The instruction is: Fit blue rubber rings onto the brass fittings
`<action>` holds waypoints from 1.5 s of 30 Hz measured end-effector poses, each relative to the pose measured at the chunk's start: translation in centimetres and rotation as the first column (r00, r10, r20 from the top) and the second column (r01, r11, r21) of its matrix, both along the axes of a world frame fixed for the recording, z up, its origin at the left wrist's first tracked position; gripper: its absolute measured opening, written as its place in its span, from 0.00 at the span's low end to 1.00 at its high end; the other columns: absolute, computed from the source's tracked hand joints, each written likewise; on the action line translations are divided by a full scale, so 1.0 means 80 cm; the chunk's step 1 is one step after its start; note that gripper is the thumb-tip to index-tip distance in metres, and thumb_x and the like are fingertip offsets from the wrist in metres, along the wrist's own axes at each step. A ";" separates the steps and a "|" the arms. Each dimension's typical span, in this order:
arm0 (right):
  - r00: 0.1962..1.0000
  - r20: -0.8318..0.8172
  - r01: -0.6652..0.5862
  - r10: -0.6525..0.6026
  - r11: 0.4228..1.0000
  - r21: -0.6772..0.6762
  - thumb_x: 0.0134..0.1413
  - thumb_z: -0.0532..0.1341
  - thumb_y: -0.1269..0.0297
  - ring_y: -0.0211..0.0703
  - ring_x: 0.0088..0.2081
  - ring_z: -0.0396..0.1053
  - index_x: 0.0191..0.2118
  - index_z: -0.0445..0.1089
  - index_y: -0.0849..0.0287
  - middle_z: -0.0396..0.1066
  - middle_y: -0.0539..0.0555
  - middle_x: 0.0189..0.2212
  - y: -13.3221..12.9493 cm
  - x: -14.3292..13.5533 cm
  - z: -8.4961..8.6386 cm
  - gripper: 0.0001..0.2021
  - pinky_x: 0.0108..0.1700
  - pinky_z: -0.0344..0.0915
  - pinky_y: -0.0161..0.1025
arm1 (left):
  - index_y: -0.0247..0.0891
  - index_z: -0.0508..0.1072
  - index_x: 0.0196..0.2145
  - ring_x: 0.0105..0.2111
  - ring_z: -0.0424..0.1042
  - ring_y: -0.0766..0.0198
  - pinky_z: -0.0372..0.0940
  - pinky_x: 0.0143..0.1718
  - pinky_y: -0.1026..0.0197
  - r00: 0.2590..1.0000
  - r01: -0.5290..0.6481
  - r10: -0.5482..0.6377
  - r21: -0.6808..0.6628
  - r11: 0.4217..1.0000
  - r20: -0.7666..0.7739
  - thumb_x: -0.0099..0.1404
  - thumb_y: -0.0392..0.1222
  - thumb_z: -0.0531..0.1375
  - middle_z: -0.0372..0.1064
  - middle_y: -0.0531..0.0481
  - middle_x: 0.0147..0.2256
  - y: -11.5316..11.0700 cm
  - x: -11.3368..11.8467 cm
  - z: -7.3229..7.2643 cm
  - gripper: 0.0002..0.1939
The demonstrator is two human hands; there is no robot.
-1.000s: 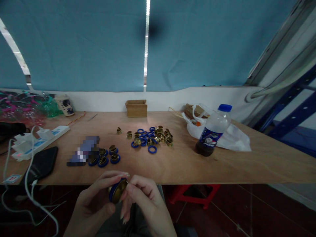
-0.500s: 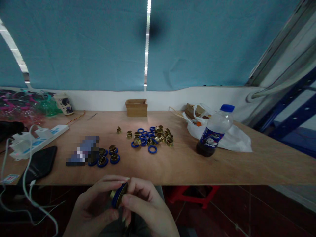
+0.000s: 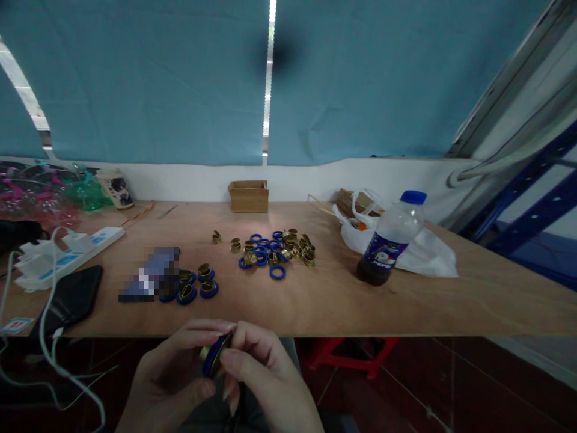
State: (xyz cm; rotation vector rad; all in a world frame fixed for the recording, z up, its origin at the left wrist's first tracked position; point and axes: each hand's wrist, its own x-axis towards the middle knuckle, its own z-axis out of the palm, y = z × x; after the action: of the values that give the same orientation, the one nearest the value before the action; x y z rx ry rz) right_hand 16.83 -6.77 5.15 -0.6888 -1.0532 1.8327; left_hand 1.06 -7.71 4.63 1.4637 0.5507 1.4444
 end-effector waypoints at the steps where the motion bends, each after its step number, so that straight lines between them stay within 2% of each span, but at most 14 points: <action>1: 1.000 0.006 0.000 0.000 1.000 0.012 0.51 0.68 0.52 0.29 0.17 0.59 0.24 0.63 0.60 0.64 0.46 0.18 0.000 0.001 0.001 0.19 0.21 0.57 0.27 | 0.49 0.77 0.48 0.48 0.75 0.57 0.70 0.48 0.62 1.000 0.001 -0.001 0.002 1.000 0.002 0.60 0.37 0.67 0.75 0.48 0.49 0.000 0.001 0.000 0.18; 4: 0.999 0.050 0.018 -0.022 0.997 0.071 0.54 0.66 0.51 0.28 0.16 0.56 0.24 0.63 0.59 0.63 0.45 0.16 -0.003 0.003 0.004 0.19 0.20 0.53 0.27 | 0.49 0.77 0.48 0.48 0.74 0.57 0.69 0.48 0.62 1.000 0.000 0.000 -0.006 1.000 -0.005 0.61 0.38 0.67 0.74 0.47 0.49 0.002 0.002 0.000 0.17; 7: 0.980 0.154 0.108 -0.125 0.987 0.115 0.58 0.63 0.50 0.26 0.13 0.48 0.25 0.63 0.59 0.58 0.41 0.12 -0.008 0.002 0.011 0.20 0.18 0.46 0.27 | 0.49 0.76 0.50 0.51 0.72 0.55 0.67 0.51 0.62 1.000 -0.001 0.000 -0.052 0.999 -0.016 0.62 0.41 0.66 0.74 0.46 0.50 0.003 0.005 0.000 0.17; 9: 0.956 0.232 0.153 -0.178 0.981 0.119 0.59 0.60 0.47 0.27 0.13 0.46 0.26 0.64 0.59 0.54 0.40 0.11 -0.011 0.000 0.016 0.20 0.18 0.42 0.28 | 0.49 0.75 0.50 0.50 0.73 0.56 0.68 0.50 0.63 1.000 -0.012 0.011 -0.081 0.997 -0.009 0.63 0.44 0.65 0.75 0.47 0.49 0.003 0.007 0.000 0.17; 13: 0.926 0.322 0.165 -0.196 0.979 0.122 0.59 0.57 0.43 0.28 0.13 0.44 0.29 0.64 0.58 0.53 0.40 0.11 -0.014 -0.008 0.023 0.22 0.17 0.40 0.29 | 0.49 0.77 0.47 0.41 0.77 0.62 0.69 0.43 0.68 0.997 -0.073 0.077 -0.122 0.990 0.029 0.62 0.47 0.65 0.78 0.50 0.42 0.005 0.009 -0.001 0.15; 19: 0.914 0.331 0.200 -0.235 0.970 0.134 0.58 0.58 0.42 0.29 0.17 0.42 0.26 0.60 0.58 0.47 0.40 0.15 -0.010 -0.016 0.019 0.23 0.19 0.38 0.30 | 0.48 0.77 0.45 0.39 0.77 0.62 0.70 0.41 0.67 0.992 -0.117 0.106 -0.219 0.969 -0.063 0.64 0.43 0.63 0.79 0.51 0.39 0.006 0.004 -0.009 0.10; 24: 0.903 0.346 0.206 -0.254 0.964 0.168 0.59 0.57 0.42 0.30 0.19 0.43 0.26 0.60 0.58 0.49 0.41 0.18 -0.006 -0.018 0.018 0.23 0.20 0.40 0.32 | 0.43 0.78 0.42 0.37 0.77 0.61 0.70 0.37 0.66 0.981 -0.179 0.150 -0.284 0.942 -0.121 0.65 0.47 0.62 0.78 0.49 0.36 0.007 0.003 -0.008 0.10; 28: 0.898 0.358 0.202 -0.257 0.962 0.184 0.59 0.56 0.43 0.31 0.21 0.44 0.26 0.61 0.59 0.51 0.43 0.19 -0.006 -0.021 0.019 0.23 0.22 0.42 0.32 | 0.39 0.79 0.38 0.29 0.74 0.64 0.70 0.30 0.67 0.977 -0.210 0.179 -0.356 0.910 -0.118 0.62 0.53 0.62 0.77 0.49 0.31 0.008 0.006 -0.004 0.15; 31: 0.893 0.361 0.210 -0.270 0.958 0.196 0.59 0.57 0.43 0.32 0.22 0.46 0.26 0.61 0.59 0.52 0.44 0.20 -0.007 -0.024 0.019 0.23 0.23 0.45 0.32 | 0.37 0.79 0.37 0.27 0.73 0.64 0.69 0.27 0.67 0.976 -0.220 0.199 -0.393 0.893 -0.094 0.61 0.56 0.63 0.75 0.49 0.29 0.009 0.008 0.000 0.18; 40: 0.885 0.358 0.226 -0.297 0.947 0.228 0.59 0.57 0.45 0.36 0.24 0.54 0.25 0.62 0.58 0.55 0.46 0.21 -0.007 -0.028 0.019 0.22 0.27 0.56 0.32 | 0.37 0.79 0.37 0.25 0.71 0.67 0.69 0.24 0.69 0.987 -0.157 0.160 -0.409 0.899 -0.026 0.62 0.52 0.63 0.72 0.51 0.28 0.006 0.008 0.000 0.15; 45: 0.852 0.399 0.252 -0.338 0.934 0.254 0.59 0.57 0.45 0.34 0.21 0.52 0.23 0.60 0.58 0.54 0.45 0.17 -0.006 -0.031 0.014 0.23 0.23 0.53 0.31 | 0.37 0.78 0.39 0.24 0.69 0.67 0.69 0.21 0.68 0.989 -0.142 0.144 -0.411 0.900 -0.027 0.63 0.51 0.63 0.71 0.51 0.28 0.006 0.009 -0.005 0.15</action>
State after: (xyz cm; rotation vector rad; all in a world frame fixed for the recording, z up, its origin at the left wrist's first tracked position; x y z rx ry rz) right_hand 14.34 -7.25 6.23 -1.1123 -1.3095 1.3141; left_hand 1.81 -7.20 4.24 1.1004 0.9175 1.3394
